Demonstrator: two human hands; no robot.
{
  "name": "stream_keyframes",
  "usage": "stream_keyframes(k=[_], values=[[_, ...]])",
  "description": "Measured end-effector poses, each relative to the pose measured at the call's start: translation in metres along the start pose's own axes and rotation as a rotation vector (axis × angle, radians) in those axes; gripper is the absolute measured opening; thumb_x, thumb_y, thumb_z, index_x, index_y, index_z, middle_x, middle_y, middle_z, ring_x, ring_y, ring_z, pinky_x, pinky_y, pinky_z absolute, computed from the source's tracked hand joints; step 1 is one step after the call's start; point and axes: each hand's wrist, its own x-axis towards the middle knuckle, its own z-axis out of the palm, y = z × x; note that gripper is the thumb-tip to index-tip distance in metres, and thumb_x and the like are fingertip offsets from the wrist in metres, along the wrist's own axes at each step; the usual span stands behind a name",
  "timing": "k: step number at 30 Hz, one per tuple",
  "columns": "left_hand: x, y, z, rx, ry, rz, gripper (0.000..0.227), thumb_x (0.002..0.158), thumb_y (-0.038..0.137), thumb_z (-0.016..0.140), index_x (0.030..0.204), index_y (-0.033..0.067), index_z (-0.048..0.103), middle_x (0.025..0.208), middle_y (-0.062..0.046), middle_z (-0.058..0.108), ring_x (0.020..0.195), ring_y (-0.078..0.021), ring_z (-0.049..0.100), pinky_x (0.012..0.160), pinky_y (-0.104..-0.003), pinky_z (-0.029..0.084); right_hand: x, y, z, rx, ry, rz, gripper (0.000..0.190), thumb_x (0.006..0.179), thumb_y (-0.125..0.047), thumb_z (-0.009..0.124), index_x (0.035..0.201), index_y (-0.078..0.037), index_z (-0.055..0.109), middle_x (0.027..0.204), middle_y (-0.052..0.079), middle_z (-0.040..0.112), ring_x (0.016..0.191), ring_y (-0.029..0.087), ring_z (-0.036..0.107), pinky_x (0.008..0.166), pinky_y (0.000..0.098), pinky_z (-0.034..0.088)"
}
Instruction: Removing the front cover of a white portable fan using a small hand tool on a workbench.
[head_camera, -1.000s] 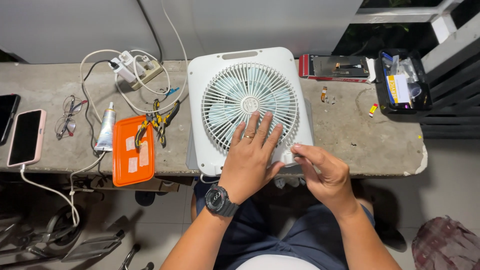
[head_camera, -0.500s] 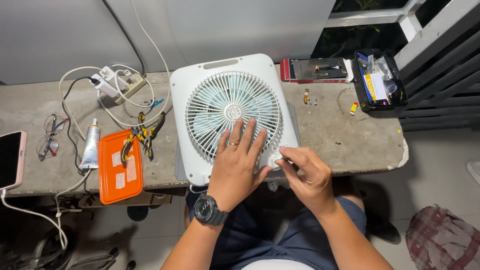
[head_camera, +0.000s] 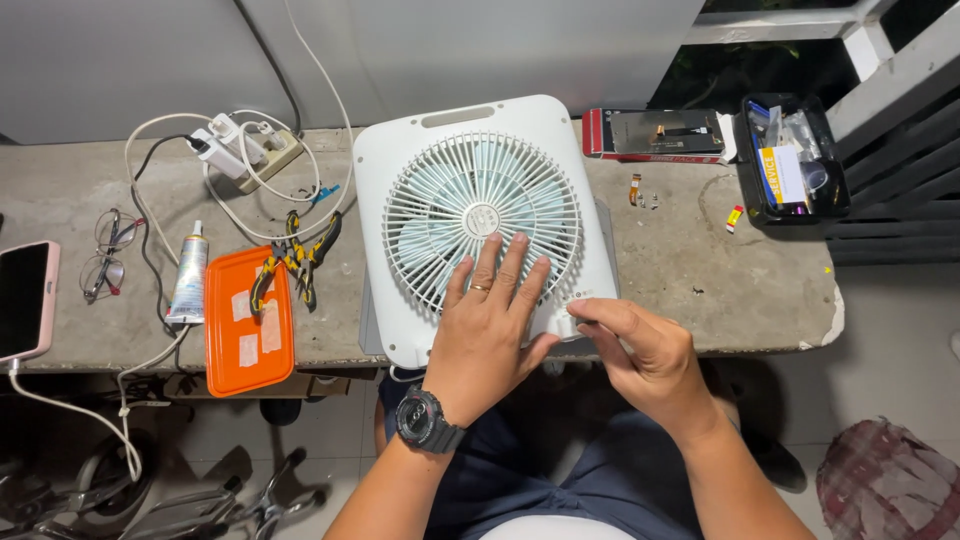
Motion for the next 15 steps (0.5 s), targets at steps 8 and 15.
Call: stream_keyframes(k=[8, 15], values=[[0.0018, 0.0021, -0.0006, 0.003, -0.019, -0.001, 0.093, 0.087, 0.044, 0.088, 0.163, 0.0054, 0.050, 0.172, -0.029, 0.042, 0.162, -0.0503, 0.033, 0.127, -0.064, 0.023, 0.0038, -0.0030, -0.0034, -0.011, -0.037, 0.055, 0.037, 0.092, 0.009, 0.075, 0.124, -0.009, 0.082, 0.098, 0.010, 0.087, 0.091, 0.032, 0.085, 0.072, 0.0440, 0.067], [0.0020, 0.0025, -0.0010, -0.007, -0.025, -0.010, 0.093, 0.086, 0.042, 0.089, 0.162, 0.0058, 0.050, 0.172, -0.029, 0.042, 0.162, -0.0503, 0.032, 0.127, -0.064, 0.023, -0.0009, 0.0028, 0.0002, -0.097, 0.023, 0.022, 0.034, 0.091, 0.006, 0.079, 0.121, -0.010, 0.083, 0.095, 0.009, 0.086, 0.086, 0.030, 0.084, 0.072, 0.0425, 0.067]])
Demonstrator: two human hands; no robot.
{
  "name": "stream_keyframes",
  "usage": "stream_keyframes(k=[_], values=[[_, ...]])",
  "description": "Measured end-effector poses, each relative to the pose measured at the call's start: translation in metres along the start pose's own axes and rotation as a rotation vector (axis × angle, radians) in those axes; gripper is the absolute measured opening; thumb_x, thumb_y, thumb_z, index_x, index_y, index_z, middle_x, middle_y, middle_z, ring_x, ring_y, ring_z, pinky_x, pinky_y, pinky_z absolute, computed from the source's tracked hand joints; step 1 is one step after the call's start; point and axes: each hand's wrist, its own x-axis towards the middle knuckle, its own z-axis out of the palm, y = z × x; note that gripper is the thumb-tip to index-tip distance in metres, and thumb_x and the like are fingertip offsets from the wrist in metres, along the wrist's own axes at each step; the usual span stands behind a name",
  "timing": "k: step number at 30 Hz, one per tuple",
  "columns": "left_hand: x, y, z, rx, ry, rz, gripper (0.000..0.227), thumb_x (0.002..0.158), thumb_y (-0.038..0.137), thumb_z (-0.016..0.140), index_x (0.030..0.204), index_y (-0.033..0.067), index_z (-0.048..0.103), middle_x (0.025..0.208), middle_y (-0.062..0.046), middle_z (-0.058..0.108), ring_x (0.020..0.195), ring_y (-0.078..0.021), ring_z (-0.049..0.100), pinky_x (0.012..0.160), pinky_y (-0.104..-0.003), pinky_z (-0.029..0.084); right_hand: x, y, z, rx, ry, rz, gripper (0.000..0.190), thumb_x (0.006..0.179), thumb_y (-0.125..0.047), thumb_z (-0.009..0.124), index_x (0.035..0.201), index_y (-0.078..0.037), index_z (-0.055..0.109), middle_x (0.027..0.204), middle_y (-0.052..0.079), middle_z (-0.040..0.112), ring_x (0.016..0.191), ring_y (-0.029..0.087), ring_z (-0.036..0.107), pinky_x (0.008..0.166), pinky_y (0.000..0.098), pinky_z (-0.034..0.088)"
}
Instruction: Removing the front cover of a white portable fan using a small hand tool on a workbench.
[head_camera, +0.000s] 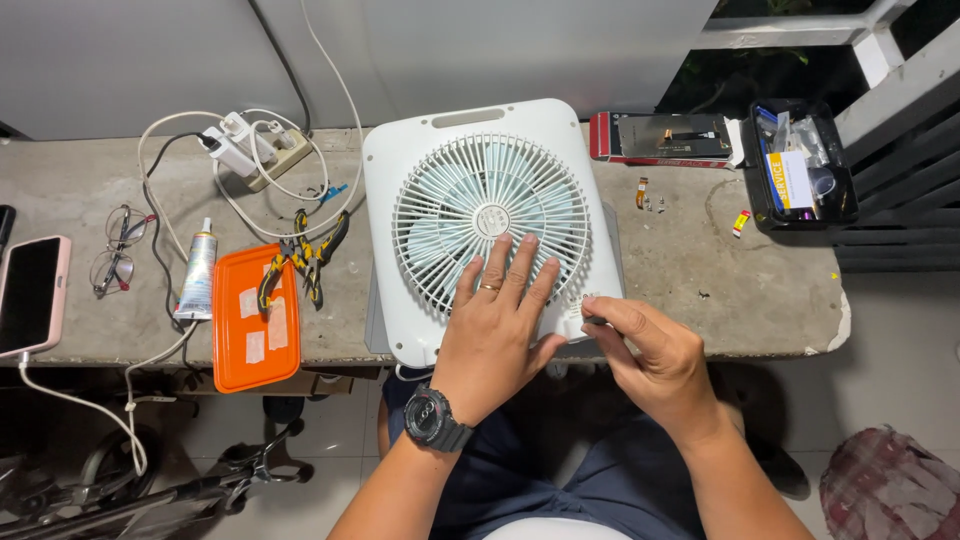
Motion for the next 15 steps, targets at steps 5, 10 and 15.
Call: stream_keyframes(k=[5, 10, 15], values=[[0.002, 0.003, -0.002, -0.007, 0.006, 0.005, 0.092, 0.084, 0.039, 0.091, 0.160, 0.0055, 0.053, 0.170, -0.029, 0.044, 0.162, -0.0506, 0.033, 0.127, -0.065, 0.023, -0.004, 0.003, 0.003, 0.030, 0.028, -0.014, 0.039, 0.091, 0.009, 0.078, 0.125, -0.008, 0.082, 0.094, 0.010, 0.085, 0.087, 0.031, 0.084, 0.072, 0.0427, 0.067], [0.005, 0.012, -0.002, -0.089, 0.036, 0.002, 0.087, 0.080, 0.033, 0.095, 0.155, 0.0061, 0.059, 0.166, -0.031, 0.048, 0.161, -0.0547, 0.032, 0.125, -0.068, 0.024, -0.004, 0.005, 0.007, 0.042, 0.040, -0.031, 0.042, 0.091, 0.009, 0.078, 0.129, -0.010, 0.081, 0.098, 0.009, 0.085, 0.091, 0.029, 0.084, 0.074, 0.0417, 0.067], [0.002, 0.033, 0.055, -0.468, 0.255, 0.021, 0.024, 0.098, 0.020, 0.073, 0.120, 0.0112, 0.076, 0.119, -0.004, 0.079, 0.120, -0.0284, 0.075, 0.111, -0.045, 0.050, -0.003, 0.010, 0.006, -0.022, 0.179, -0.152, 0.026, 0.095, -0.002, 0.083, 0.120, -0.006, 0.086, 0.092, 0.008, 0.073, 0.083, 0.029, 0.072, 0.076, 0.0386, 0.062]])
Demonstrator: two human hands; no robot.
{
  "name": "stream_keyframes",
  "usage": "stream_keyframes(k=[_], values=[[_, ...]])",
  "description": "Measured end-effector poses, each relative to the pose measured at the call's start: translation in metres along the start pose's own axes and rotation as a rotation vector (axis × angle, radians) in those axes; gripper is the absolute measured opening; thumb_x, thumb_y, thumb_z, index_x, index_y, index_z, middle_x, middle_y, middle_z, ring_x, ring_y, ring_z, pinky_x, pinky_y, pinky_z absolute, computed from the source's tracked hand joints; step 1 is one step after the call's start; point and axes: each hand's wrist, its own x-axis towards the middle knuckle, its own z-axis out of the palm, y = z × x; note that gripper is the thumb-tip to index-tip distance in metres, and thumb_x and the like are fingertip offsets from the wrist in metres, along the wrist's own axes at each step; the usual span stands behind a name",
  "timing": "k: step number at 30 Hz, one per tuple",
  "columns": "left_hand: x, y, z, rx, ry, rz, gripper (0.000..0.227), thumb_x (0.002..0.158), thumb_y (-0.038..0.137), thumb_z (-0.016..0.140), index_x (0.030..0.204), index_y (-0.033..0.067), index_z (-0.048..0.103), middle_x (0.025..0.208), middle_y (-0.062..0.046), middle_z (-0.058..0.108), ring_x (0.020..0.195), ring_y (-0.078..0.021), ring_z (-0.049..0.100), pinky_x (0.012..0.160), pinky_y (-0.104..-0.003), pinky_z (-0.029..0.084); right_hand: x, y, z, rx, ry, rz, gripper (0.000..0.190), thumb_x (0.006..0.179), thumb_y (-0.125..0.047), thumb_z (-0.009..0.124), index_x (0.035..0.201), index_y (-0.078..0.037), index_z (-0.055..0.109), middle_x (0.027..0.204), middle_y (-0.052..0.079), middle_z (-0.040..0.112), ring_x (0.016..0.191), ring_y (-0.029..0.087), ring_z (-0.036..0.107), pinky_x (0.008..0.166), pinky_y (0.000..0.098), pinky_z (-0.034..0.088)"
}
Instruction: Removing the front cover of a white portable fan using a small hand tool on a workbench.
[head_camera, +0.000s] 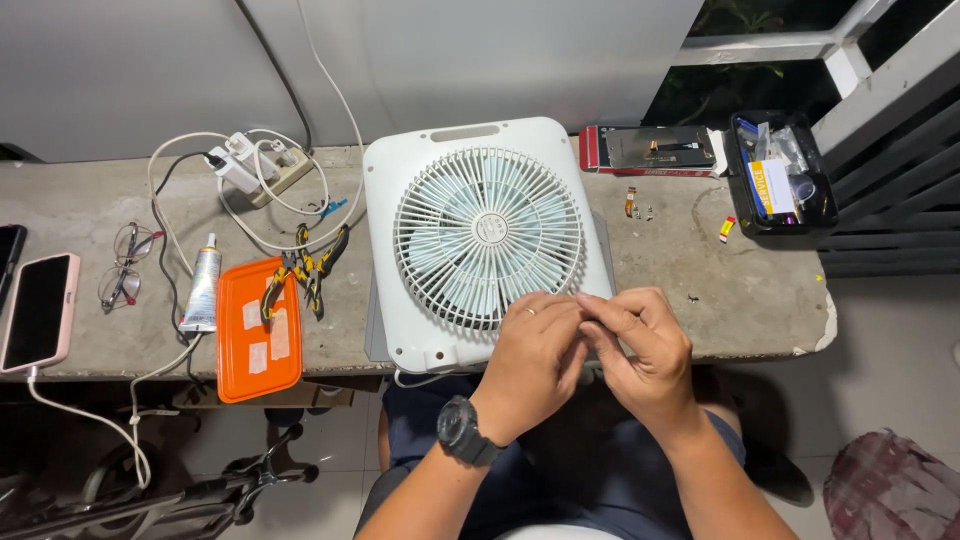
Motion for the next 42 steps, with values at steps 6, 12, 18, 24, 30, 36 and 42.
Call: stream_keyframes(k=[6, 12, 18, 24, 30, 36, 42], values=[[-0.002, 0.003, 0.017, 0.102, 0.047, -0.044, 0.015, 0.105, 0.028, 0.067, 0.113, 0.0191, 0.078, 0.109, 0.005, 0.081, 0.119, -0.0169, 0.073, 0.117, -0.044, 0.041, -0.005, 0.000, 0.003, 0.018, 0.114, 0.001, 0.025, 0.091, 0.003, 0.087, 0.116, -0.001, 0.086, 0.087, 0.009, 0.074, 0.079, 0.026, 0.073, 0.070, 0.0345, 0.061], [-0.002, 0.016, 0.023, 0.051, 0.184, -0.091, 0.011, 0.105, 0.018, 0.067, 0.099, 0.0159, 0.076, 0.098, 0.007, 0.079, 0.109, -0.0154, 0.075, 0.118, -0.039, 0.040, -0.014, 0.014, 0.012, 0.098, 0.165, -0.012, 0.025, 0.088, 0.000, 0.089, 0.113, -0.001, 0.086, 0.082, 0.009, 0.067, 0.076, 0.025, 0.066, 0.070, 0.0351, 0.059], [-0.001, 0.013, 0.028, 0.029, 0.257, -0.115, 0.003, 0.098, 0.019, 0.073, 0.100, 0.0173, 0.075, 0.088, 0.005, 0.076, 0.102, -0.0169, 0.076, 0.116, -0.041, 0.043, -0.009, 0.015, 0.006, 0.159, 0.102, -0.011, 0.027, 0.090, 0.004, 0.083, 0.117, -0.001, 0.085, 0.080, 0.009, 0.072, 0.075, 0.025, 0.072, 0.068, 0.0355, 0.062], [-0.005, 0.004, 0.038, 0.068, 0.314, -0.088, 0.011, 0.093, 0.020, 0.081, 0.094, 0.0154, 0.071, 0.089, 0.000, 0.076, 0.100, -0.0213, 0.076, 0.114, -0.043, 0.045, -0.002, 0.009, 0.002, 0.186, 0.060, -0.040, 0.030, 0.094, 0.007, 0.077, 0.124, 0.004, 0.081, 0.092, 0.014, 0.078, 0.082, 0.030, 0.076, 0.071, 0.0407, 0.064], [0.005, 0.020, 0.011, 0.048, 0.142, -0.060, 0.035, 0.101, 0.015, 0.062, 0.133, 0.0125, 0.075, 0.135, 0.000, 0.074, 0.124, -0.0227, 0.068, 0.118, -0.041, 0.035, -0.005, 0.003, 0.007, 0.105, 0.095, -0.038, 0.030, 0.093, -0.001, 0.084, 0.123, -0.003, 0.084, 0.087, 0.010, 0.069, 0.077, 0.024, 0.068, 0.066, 0.0348, 0.060], [-0.001, 0.011, 0.029, -0.007, 0.262, -0.131, 0.006, 0.089, 0.010, 0.075, 0.093, 0.0142, 0.075, 0.100, 0.004, 0.072, 0.102, -0.0219, 0.070, 0.113, -0.041, 0.043, -0.006, -0.007, 0.008, 0.061, 0.103, -0.034, 0.034, 0.093, 0.011, 0.078, 0.122, -0.004, 0.086, 0.086, 0.010, 0.072, 0.078, 0.025, 0.073, 0.069, 0.0351, 0.061], [0.020, 0.030, 0.015, 0.086, 0.319, -0.100, 0.023, 0.100, 0.015, 0.062, 0.079, 0.0133, 0.052, 0.080, -0.001, 0.056, 0.075, -0.0236, 0.057, 0.090, -0.039, 0.042, -0.017, -0.009, -0.001, -0.010, -0.043, -0.031, 0.037, 0.102, 0.003, 0.074, 0.139, 0.000, 0.070, 0.123, 0.018, 0.070, 0.107, 0.027, 0.073, 0.094, 0.0341, 0.063]])
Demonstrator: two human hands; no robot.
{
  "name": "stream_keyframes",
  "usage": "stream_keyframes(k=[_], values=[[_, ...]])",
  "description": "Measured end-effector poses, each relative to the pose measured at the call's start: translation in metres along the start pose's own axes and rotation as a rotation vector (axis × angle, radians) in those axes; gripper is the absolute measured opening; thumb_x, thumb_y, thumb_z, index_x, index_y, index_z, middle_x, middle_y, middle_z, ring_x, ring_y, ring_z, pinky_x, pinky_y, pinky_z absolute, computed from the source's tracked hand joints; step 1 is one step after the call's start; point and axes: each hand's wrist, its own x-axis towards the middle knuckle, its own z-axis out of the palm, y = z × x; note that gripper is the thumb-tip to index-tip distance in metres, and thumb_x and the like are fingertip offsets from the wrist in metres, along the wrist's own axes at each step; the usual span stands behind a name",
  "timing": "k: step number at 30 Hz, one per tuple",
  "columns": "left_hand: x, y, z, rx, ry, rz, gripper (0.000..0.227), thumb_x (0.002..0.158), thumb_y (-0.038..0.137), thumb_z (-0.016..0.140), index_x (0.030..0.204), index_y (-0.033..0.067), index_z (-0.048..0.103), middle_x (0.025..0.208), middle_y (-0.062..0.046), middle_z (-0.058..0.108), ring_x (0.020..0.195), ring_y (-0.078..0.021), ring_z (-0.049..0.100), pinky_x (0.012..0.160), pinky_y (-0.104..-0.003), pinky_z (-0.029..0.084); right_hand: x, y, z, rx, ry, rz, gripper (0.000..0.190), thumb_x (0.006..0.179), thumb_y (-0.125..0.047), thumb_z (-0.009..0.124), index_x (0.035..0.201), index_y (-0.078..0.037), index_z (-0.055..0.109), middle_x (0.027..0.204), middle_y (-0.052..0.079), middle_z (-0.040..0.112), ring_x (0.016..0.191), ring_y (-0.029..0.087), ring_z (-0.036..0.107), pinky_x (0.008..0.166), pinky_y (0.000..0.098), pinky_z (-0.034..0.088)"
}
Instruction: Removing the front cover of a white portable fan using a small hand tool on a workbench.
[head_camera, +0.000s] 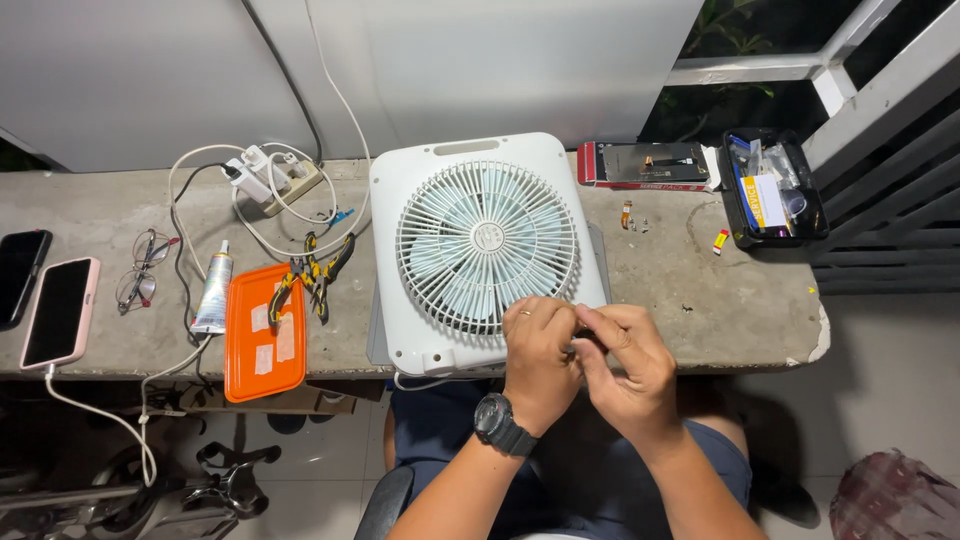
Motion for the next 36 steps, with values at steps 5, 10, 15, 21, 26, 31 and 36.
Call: stream_keyframes(k=[5, 10, 15, 21, 26, 31, 36], values=[[0.005, 0.004, -0.026, -0.073, -0.217, 0.008, 0.017, 0.095, 0.012, 0.064, 0.111, 0.0087, 0.070, 0.119, -0.005, 0.072, 0.107, -0.0265, 0.069, 0.108, -0.045, 0.038, 0.000, 0.008, 0.001, 0.010, 0.048, 0.004, 0.039, 0.101, 0.011, 0.076, 0.136, -0.006, 0.074, 0.108, 0.012, 0.068, 0.097, 0.022, 0.070, 0.086, 0.0292, 0.062], [0.003, -0.004, -0.032, -0.185, -0.315, 0.019, 0.032, 0.098, 0.002, 0.062, 0.129, 0.0051, 0.070, 0.131, -0.008, 0.071, 0.115, -0.0300, 0.068, 0.109, -0.046, 0.040, 0.007, 0.003, -0.005, 0.065, -0.040, 0.003, 0.041, 0.105, 0.016, 0.064, 0.142, 0.000, 0.069, 0.123, 0.014, 0.077, 0.113, 0.030, 0.075, 0.101, 0.0335, 0.066], [-0.007, -0.011, -0.019, -0.159, -0.219, 0.022, 0.013, 0.097, 0.005, 0.064, 0.109, 0.0058, 0.069, 0.116, -0.008, 0.070, 0.108, -0.0295, 0.068, 0.108, -0.049, 0.040, -0.011, 0.016, -0.003, 0.012, 0.014, 0.073, 0.043, 0.100, 0.001, 0.083, 0.140, -0.011, 0.074, 0.112, 0.008, 0.061, 0.098, 0.019, 0.063, 0.091, 0.0299, 0.056], [-0.007, -0.010, -0.012, -0.153, -0.193, -0.053, 0.021, 0.088, 0.007, 0.072, 0.100, 0.0077, 0.055, 0.113, -0.008, 0.065, 0.113, -0.0301, 0.065, 0.107, -0.047, 0.040, 0.001, 0.004, -0.007, 0.092, -0.056, 0.048, 0.044, 0.101, 0.017, 0.067, 0.139, -0.004, 0.072, 0.127, 0.017, 0.076, 0.115, 0.028, 0.075, 0.096, 0.0308, 0.065], [0.005, -0.001, -0.031, -0.176, -0.305, -0.009, 0.040, 0.094, 0.009, 0.064, 0.135, 0.0056, 0.065, 0.139, -0.012, 0.067, 0.128, -0.0316, 0.067, 0.112, -0.049, 0.039, -0.010, 0.014, -0.003, 0.061, 0.005, 0.096, 0.036, 0.104, 0.002, 0.075, 0.138, -0.009, 0.074, 0.118, 0.010, 0.066, 0.102, 0.020, 0.068, 0.092, 0.0303, 0.058], [0.004, -0.005, -0.034, -0.209, -0.333, 0.006, 0.040, 0.097, 0.002, 0.065, 0.137, 0.0051, 0.066, 0.133, -0.011, 0.068, 0.122, -0.0301, 0.067, 0.113, -0.046, 0.038, 0.004, 0.001, -0.006, 0.065, -0.010, 0.097, 0.043, 0.104, 0.018, 0.062, 0.138, -0.006, 0.074, 0.123, 0.012, 0.072, 0.109, 0.021, 0.074, 0.097, 0.0288, 0.061], [-0.001, -0.008, -0.025, -0.202, -0.246, -0.023, 0.007, 0.098, 0.006, 0.064, 0.104, 0.0073, 0.067, 0.110, -0.007, 0.069, 0.107, -0.0274, 0.068, 0.105, -0.042, 0.041, -0.009, 0.012, 0.000, 0.070, 0.025, 0.109, 0.029, 0.101, -0.004, 0.080, 0.130, -0.008, 0.077, 0.121, 0.012, 0.061, 0.108, 0.022, 0.067, 0.097, 0.0312, 0.059]])
